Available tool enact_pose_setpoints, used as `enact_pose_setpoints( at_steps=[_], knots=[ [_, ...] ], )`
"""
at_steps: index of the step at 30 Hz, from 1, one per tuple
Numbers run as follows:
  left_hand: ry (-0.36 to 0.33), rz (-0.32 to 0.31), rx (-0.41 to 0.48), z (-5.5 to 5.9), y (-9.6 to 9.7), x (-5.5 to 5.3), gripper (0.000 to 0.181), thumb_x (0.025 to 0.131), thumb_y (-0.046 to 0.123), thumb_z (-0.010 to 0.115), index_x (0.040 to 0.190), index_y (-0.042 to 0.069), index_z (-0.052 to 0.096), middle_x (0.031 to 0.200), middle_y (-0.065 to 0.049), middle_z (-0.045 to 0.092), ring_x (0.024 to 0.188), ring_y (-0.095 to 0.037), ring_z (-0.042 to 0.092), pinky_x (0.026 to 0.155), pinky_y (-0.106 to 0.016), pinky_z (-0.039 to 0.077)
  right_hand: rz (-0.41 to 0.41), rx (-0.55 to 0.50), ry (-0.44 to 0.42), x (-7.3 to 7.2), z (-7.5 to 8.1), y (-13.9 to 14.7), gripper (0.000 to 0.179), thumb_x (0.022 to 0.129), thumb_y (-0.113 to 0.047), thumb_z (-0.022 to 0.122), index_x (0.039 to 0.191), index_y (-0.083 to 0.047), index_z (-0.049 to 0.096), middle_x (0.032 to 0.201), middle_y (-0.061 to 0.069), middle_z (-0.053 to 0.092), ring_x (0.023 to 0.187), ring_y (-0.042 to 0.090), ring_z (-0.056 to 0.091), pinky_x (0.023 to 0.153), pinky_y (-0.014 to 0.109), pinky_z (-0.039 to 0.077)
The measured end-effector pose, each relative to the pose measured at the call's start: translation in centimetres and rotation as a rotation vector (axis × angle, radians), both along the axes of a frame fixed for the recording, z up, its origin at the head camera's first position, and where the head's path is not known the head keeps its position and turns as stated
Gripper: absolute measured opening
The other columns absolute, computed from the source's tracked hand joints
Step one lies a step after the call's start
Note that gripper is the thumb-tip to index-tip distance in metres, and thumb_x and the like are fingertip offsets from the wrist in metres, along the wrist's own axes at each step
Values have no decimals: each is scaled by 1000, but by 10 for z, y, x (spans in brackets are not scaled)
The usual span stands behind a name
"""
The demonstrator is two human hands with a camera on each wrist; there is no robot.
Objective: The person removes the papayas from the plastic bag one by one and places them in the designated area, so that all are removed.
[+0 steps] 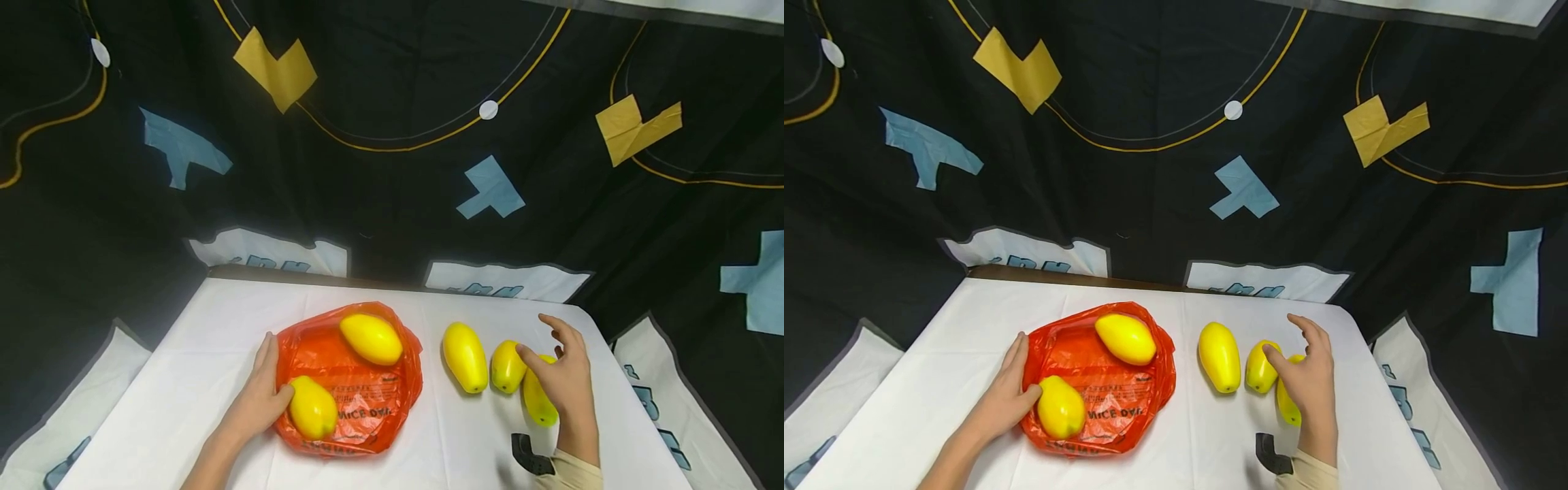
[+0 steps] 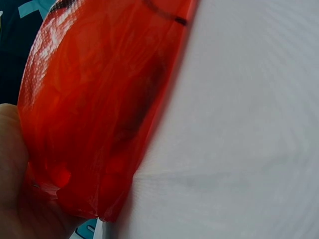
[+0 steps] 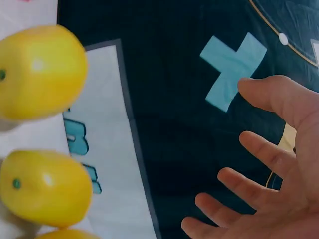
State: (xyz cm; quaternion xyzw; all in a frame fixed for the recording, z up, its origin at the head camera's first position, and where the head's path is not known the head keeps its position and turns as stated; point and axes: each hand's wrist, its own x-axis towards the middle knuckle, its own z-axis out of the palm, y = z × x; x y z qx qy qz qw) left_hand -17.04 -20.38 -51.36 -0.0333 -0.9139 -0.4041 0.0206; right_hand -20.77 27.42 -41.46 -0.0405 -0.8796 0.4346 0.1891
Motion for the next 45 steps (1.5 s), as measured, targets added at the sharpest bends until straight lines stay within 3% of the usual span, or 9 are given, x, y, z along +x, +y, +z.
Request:
enact_pose_setpoints(
  at_steps=[9, 18, 26, 45],
  knots=[
    [0, 1, -3, -1, 2, 1, 90, 88, 10, 57, 155, 1, -2, 161, -12, -14, 146, -40, 7, 112, -60, 19, 158, -29, 58, -10, 6, -20, 67, 77, -15, 81, 138, -21, 54, 142, 3, 43, 127, 33, 40, 106, 57, 35],
    [10, -2, -4, -2, 3, 0, 91, 88, 10, 58, 155, 2, -2, 162, -11, -14, 146, -39, 7, 112, -60, 19, 233, -28, 59, -17, 13, -38, 67, 77, -15, 81, 138, -18, 53, 143, 4, 43, 128, 32, 39, 108, 59, 33],
    [1, 1, -9, -1, 2, 1, 91, 88, 10, 58, 155, 3, -3, 162, -11, -14, 146, -39, 7, 111, -60, 20, 369, -66, 99, -26, 13, -57, 64, 78, -10, 80, 135, -20, 54, 139, 3, 46, 129, 33, 38, 109, 60, 30],
    [-21, 10, 8, 3, 2, 3, 90, 89, 11, 57, 156, 5, -4, 162, -11, -13, 147, -38, 7, 111, -60, 20, 458, -46, 99, -44, 17, -105, 66, 74, -16, 82, 134, -26, 56, 140, -5, 47, 126, 30, 43, 107, 56, 36]
  ],
)
